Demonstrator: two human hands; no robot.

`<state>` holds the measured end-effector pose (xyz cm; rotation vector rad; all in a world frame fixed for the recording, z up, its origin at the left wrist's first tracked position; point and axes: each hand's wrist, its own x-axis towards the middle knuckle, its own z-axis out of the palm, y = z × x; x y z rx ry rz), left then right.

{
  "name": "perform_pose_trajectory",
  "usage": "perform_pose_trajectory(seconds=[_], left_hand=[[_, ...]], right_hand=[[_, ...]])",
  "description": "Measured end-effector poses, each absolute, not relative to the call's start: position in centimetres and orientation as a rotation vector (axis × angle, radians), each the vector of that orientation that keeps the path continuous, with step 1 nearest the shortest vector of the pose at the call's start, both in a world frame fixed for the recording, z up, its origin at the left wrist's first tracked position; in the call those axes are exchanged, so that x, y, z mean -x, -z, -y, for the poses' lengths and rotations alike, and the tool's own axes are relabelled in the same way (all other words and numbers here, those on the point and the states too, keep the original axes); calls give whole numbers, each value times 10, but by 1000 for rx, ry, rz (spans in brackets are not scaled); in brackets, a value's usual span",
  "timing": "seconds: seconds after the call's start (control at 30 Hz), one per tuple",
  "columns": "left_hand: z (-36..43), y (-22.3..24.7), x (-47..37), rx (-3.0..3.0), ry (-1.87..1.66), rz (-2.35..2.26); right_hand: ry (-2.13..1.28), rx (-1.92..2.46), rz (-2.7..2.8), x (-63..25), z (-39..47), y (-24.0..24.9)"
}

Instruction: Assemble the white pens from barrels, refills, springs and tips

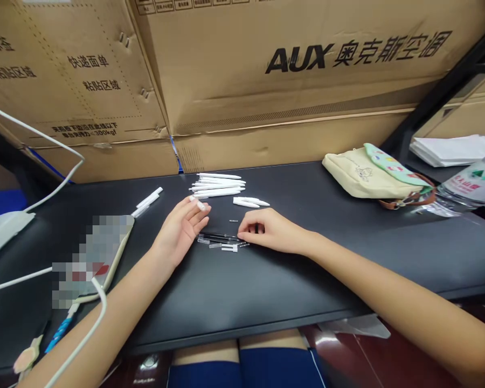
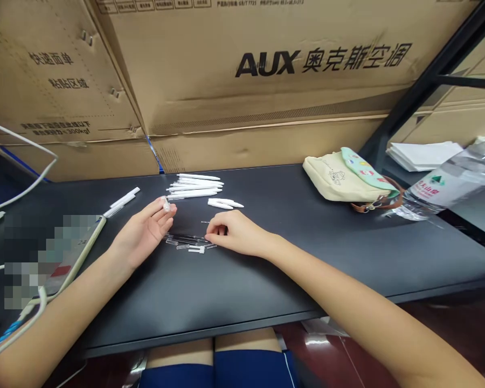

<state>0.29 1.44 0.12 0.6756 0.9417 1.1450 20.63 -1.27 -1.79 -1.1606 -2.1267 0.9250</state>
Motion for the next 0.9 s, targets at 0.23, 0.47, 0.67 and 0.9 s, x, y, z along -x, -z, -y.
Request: perform_pose_trajectory(seconds=[0.23, 0.47, 0.67, 0.9], left_hand=[[5, -5, -12, -1087, -754, -786], [5, -7, -12, -1016, -838, -832], [-3, -7, -11, -730, -981, -922], [8, -6, -13, -1128, -745, -772]], right_hand=[[-908, 1153, 2156, -206, 12, 20], [-876, 1160, 2156, -206, 12, 20], [-833, 1162, 2181, -205, 13, 19], [-814, 1152, 2213, -206, 13, 19]])
